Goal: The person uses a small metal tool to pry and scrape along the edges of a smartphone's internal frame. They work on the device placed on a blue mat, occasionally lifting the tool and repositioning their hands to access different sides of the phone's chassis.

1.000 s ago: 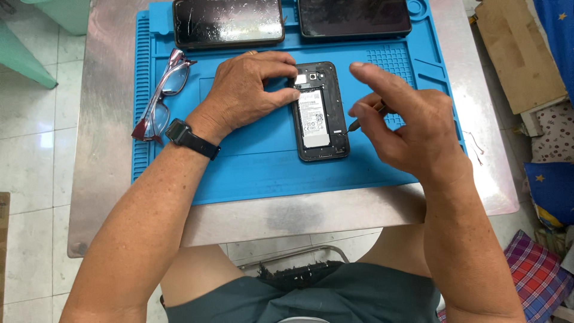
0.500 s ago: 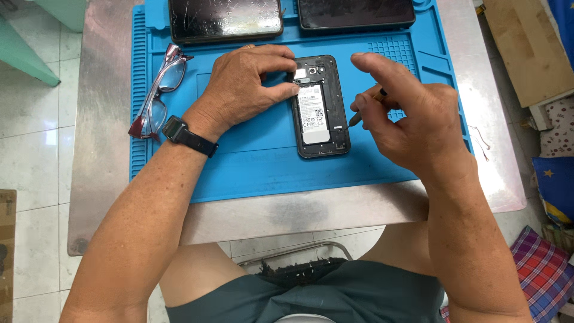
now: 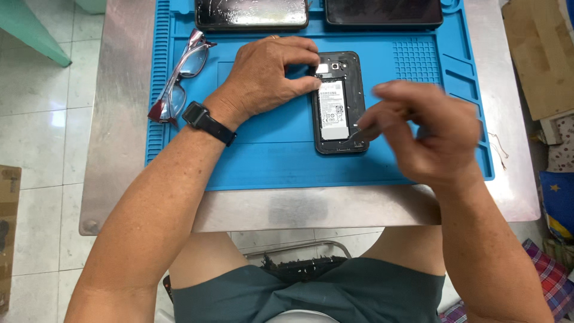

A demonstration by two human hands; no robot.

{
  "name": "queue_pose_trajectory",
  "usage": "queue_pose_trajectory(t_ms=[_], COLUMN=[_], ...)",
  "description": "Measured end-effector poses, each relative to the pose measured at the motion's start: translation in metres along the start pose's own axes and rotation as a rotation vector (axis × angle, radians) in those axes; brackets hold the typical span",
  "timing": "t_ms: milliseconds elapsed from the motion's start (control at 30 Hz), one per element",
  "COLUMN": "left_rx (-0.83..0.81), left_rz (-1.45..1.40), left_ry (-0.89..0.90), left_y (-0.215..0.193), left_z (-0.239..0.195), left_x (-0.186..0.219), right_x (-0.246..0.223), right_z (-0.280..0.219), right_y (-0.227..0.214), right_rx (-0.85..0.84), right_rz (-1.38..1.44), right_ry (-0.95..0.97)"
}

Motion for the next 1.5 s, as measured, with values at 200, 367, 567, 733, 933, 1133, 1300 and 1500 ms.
queue_pose_trajectory(t_ms=[200,367,567,733,933,1133,1300,1500], left_rx=[-0.006,-0.011,-0.014,-0.004,-0.006,-0.005,-0.019,-0.017], left_rz=[-0.006,0.006,-0.003,-0.011,-0.014,-0.009,-0.002,-0.005], left_ry=[-0.030,-0.009,-0.010,-0.021,-0.033,-0.031,-0.023,-0.029], left_y=[0.000,0.002,-0.001,0.000,0.001,0.000,0.000,0.002], left_z=[0.000,0.001,0.000,0.001,0.001,0.000,0.001,0.000], left_x=[-0.001,-0.003,0.000,-0.001,-0.003,-0.002,-0.002,-0.003], right_x=[0.006,0.006,0.006,0.009,0.007,0.007,0.005,0.007], right_z=[-0.004,-0.003,-0.002,-0.004,-0.002,-0.002,-0.001,-0.002], right_y=[0.003,0.005,0.007,0.007,0.008,0.008,0.008,0.008], right_rx=[-0.008,-0.028,-0.026,-0.050,-0.050,-0.060,-0.039,-0.050], right_rz=[-0.073,-0.121,-0.127,-0.138,-0.142,-0.136,-0.152,-0.142], right_ry=[0.038,0.083,0.095,0.087,0.091,0.087,0.076,0.082])
Point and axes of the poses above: each hand's wrist, its own z-axis towards the middle knuckle, its own y-axis out of the palm, x = y × z, the point moved 5 cm from there along z, towards the middle knuckle, and after that the axes turned 14 degrees about -x, right-handed, at the moved point
